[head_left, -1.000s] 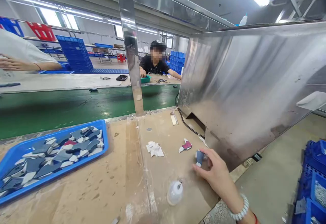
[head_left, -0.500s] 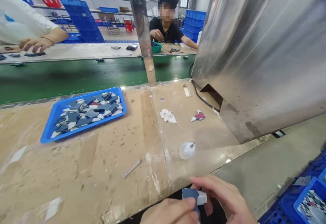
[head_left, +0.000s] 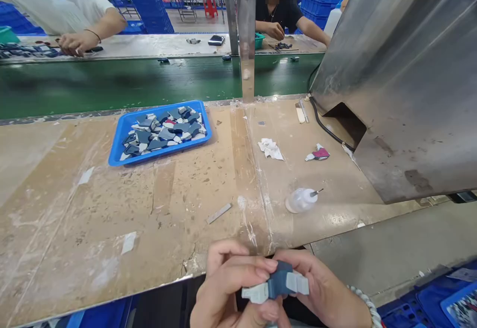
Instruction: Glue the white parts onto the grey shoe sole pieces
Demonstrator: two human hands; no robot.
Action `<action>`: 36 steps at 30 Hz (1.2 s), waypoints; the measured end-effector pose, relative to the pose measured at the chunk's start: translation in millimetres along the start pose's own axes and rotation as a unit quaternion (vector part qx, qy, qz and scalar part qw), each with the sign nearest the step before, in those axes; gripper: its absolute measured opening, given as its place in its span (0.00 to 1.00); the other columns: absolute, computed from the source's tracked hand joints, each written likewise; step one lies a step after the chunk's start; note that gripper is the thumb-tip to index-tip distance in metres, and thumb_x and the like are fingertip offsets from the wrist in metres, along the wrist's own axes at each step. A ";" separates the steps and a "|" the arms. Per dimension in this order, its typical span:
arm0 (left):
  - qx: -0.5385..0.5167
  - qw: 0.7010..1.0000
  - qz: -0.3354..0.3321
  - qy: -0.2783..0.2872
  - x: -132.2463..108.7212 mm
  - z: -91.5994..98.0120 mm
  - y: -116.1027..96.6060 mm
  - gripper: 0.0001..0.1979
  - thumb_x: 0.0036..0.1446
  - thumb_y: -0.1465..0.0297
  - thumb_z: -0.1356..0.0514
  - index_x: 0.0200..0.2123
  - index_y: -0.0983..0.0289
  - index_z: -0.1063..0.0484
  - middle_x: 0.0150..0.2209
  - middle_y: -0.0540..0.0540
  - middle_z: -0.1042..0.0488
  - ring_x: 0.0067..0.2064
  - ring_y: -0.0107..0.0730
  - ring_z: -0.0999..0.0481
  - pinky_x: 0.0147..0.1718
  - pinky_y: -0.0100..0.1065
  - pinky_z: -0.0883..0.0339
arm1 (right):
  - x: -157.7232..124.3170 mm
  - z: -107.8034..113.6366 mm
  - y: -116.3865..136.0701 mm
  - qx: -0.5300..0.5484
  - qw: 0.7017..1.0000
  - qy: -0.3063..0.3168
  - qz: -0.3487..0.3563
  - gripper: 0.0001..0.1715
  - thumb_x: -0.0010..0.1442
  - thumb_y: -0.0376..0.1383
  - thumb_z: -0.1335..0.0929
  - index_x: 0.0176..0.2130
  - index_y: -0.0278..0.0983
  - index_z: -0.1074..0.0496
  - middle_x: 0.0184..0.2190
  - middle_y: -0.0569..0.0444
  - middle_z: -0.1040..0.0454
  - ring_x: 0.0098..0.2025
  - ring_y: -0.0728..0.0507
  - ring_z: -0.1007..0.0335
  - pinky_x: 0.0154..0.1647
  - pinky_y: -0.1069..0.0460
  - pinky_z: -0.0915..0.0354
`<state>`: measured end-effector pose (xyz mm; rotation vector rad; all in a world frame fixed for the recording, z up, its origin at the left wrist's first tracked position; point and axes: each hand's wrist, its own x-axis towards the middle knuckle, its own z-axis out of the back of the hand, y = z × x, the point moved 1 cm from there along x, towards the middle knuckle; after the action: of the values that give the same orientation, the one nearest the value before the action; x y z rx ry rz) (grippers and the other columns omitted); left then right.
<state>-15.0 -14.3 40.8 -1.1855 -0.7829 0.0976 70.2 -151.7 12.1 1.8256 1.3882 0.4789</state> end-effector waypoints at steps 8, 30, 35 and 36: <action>-0.043 0.997 0.053 0.043 -6.7 -5.2 1.8 0.12 0.67 0.56 0.38 0.41 0.58 0.25 0.30 0.54 0.19 0.38 0.38 0.27 0.36 0.33 0.25 | -3.4 -7.4 -9.6 0.001 0.999 -0.044 0.021 0.38 0.49 0.66 0.25 0.40 0.40 0.32 0.20 0.59 0.33 0.19 0.49 0.35 0.23 0.54 0.35; 0.262 0.960 -0.088 0.048 -6.3 18.1 38.1 0.06 0.65 0.79 0.37 0.44 0.66 0.25 0.41 0.56 0.20 0.43 0.34 0.19 0.44 0.32 0.23 | -14.3 19.1 20.1 -0.373 0.741 -0.505 0.236 0.13 0.63 0.45 0.26 0.36 0.42 0.32 0.33 0.56 0.31 0.35 0.46 0.34 0.35 0.54 0.37; 0.283 0.948 -0.141 0.034 -10.4 14.8 44.1 0.07 0.62 0.84 0.36 0.42 0.70 0.26 0.42 0.60 0.19 0.47 0.36 0.19 0.46 0.33 0.24 | -8.1 48.2 27.2 -0.344 0.756 -0.453 0.324 0.27 0.58 0.42 0.22 0.51 0.44 0.35 0.48 0.52 0.33 0.46 0.44 0.34 0.53 0.49 0.37; 0.285 0.947 -0.145 0.036 -10.8 14.6 44.5 0.07 0.61 0.85 0.36 0.41 0.70 0.25 0.43 0.61 0.19 0.48 0.37 0.19 0.47 0.34 0.24 | -6.1 51.1 28.0 -0.381 0.763 -0.432 0.292 0.30 0.58 0.43 0.22 0.55 0.45 0.35 0.52 0.51 0.33 0.50 0.42 0.34 0.55 0.48 0.38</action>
<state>-17.2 10.3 -0.4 -0.5154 -0.7873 0.0323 121.5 -178.2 2.4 1.4001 -0.0717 0.3396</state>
